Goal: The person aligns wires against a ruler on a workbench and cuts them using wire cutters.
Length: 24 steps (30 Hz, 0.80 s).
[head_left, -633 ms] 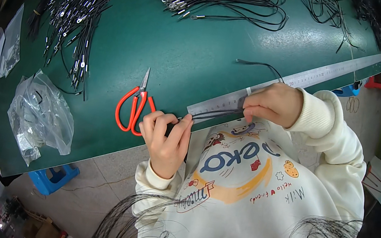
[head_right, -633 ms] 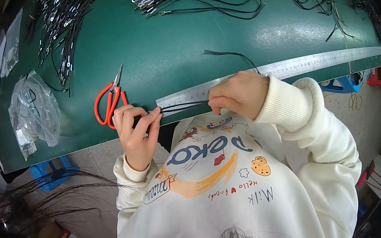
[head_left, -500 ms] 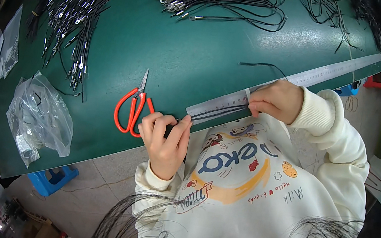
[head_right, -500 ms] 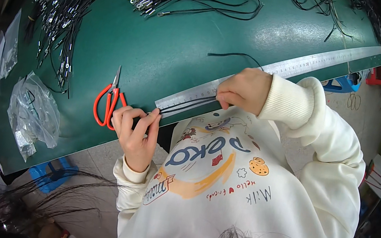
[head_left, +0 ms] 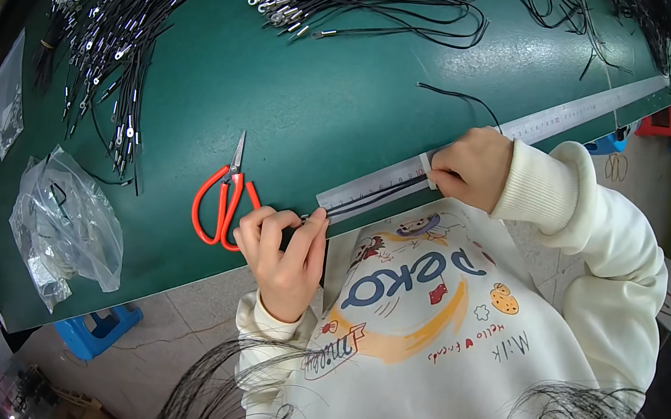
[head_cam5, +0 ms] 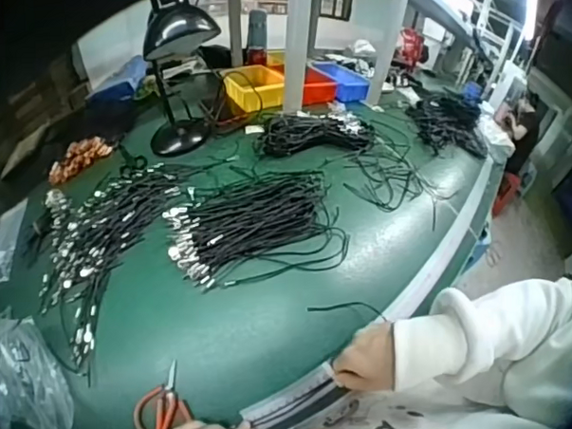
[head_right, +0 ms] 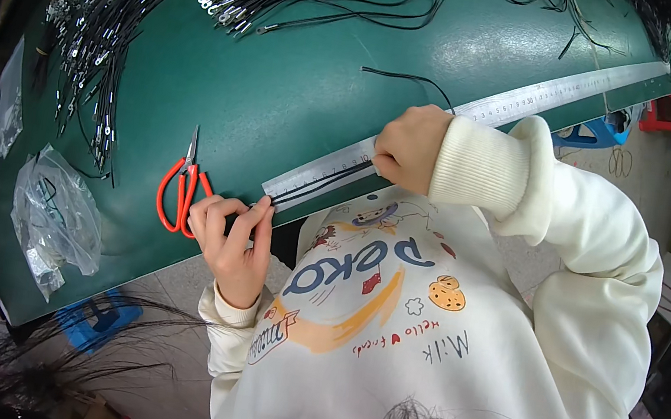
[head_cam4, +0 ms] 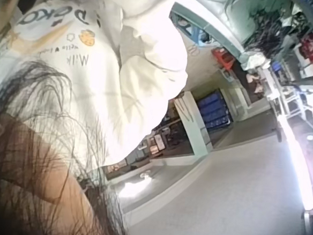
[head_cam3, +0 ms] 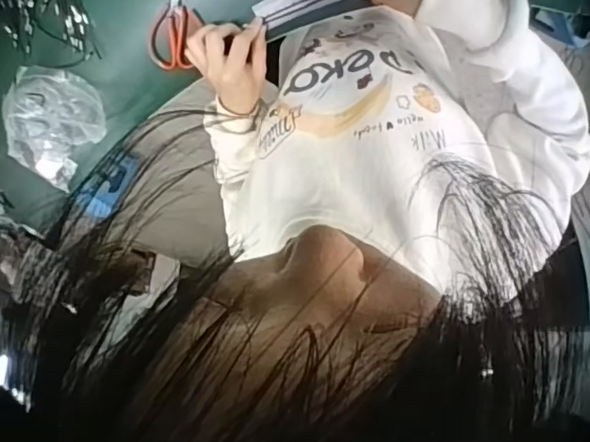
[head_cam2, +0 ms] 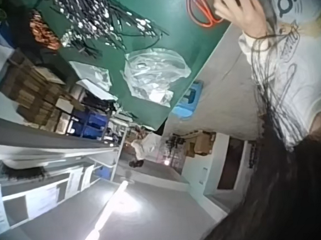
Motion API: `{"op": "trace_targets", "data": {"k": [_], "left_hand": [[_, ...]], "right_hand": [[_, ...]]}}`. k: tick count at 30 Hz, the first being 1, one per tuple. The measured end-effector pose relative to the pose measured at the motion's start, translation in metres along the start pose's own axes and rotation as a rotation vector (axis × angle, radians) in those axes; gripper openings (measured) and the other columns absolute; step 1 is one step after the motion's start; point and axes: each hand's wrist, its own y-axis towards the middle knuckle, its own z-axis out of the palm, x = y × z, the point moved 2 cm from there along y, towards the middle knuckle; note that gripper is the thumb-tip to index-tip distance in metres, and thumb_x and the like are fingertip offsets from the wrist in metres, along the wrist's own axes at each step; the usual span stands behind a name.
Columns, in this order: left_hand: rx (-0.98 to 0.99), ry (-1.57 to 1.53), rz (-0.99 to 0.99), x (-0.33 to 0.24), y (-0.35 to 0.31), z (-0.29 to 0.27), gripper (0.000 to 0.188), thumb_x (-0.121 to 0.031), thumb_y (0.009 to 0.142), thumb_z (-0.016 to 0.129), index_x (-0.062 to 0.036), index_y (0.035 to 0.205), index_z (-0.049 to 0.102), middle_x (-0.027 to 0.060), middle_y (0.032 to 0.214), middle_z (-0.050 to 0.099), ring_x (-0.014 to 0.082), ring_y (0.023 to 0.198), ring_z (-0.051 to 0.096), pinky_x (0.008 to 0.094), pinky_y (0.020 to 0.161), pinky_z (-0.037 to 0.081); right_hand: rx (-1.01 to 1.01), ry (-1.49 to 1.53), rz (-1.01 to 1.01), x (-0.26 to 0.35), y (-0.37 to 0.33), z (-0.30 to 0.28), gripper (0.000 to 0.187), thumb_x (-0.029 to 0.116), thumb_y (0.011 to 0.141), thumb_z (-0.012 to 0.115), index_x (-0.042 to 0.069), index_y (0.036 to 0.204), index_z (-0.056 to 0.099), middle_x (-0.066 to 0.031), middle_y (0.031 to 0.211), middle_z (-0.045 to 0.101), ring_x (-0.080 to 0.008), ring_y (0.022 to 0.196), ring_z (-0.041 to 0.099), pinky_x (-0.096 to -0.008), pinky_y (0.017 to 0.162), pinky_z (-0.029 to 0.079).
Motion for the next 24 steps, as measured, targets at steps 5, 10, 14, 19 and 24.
{"op": "trace_targets", "data": {"k": [5,10,14,19,24], "left_hand": [[-0.006,0.012,-0.006,0.000,-0.002,0.001,0.020,-0.001,0.066,0.074,-0.0056,0.084,0.068,0.0048,0.077,0.050,0.0246,0.080,0.046,0.0365,0.073,0.036],[-0.015,0.015,-0.004,-0.003,0.000,-0.001,0.021,-0.001,0.065,0.075,-0.0050,0.084,0.068,0.0048,0.077,0.051,0.0245,0.080,0.047,0.0362,0.072,0.037],[-0.028,-0.012,-0.028,-0.004,0.002,-0.001,0.020,-0.001,0.064,0.075,-0.0043,0.083,0.068,0.0041,0.077,0.052,0.0238,0.079,0.048,0.0348,0.073,0.036],[-0.048,-0.019,-0.003,0.002,-0.001,-0.001,0.022,-0.007,0.064,0.076,-0.0072,0.085,0.068,0.0019,0.078,0.054,0.0223,0.080,0.049,0.0340,0.069,0.032],[-0.102,-0.012,-0.067,0.006,0.007,-0.025,0.019,-0.004,0.064,0.075,-0.0044,0.081,0.068,0.0053,0.079,0.055,0.0244,0.081,0.051,0.0354,0.074,0.040]], "right_hand": [[0.010,0.023,0.023,0.001,0.003,0.000,0.018,0.010,0.076,0.055,0.000,0.063,0.060,-0.0167,0.057,0.057,-0.0320,0.051,0.057,-0.0354,0.053,0.048],[0.024,0.001,0.040,0.001,0.006,0.000,0.016,0.009,0.072,0.054,-0.001,0.060,0.058,-0.0175,0.057,0.055,-0.0319,0.049,0.056,-0.0353,0.051,0.048],[0.050,0.010,0.066,0.004,0.007,-0.001,0.015,0.008,0.071,0.054,-0.002,0.061,0.058,-0.0179,0.057,0.054,-0.0326,0.050,0.056,-0.0354,0.051,0.047],[0.104,-0.038,0.125,0.005,0.008,-0.003,0.019,0.015,0.073,0.051,0.003,0.068,0.065,-0.0171,0.066,0.062,-0.0340,0.066,0.062,-0.0400,0.066,0.051],[-0.025,-0.013,0.030,0.002,0.006,0.003,0.016,0.010,0.071,0.053,-0.002,0.062,0.059,-0.0177,0.059,0.056,-0.0337,0.054,0.057,-0.0362,0.054,0.048]]}}
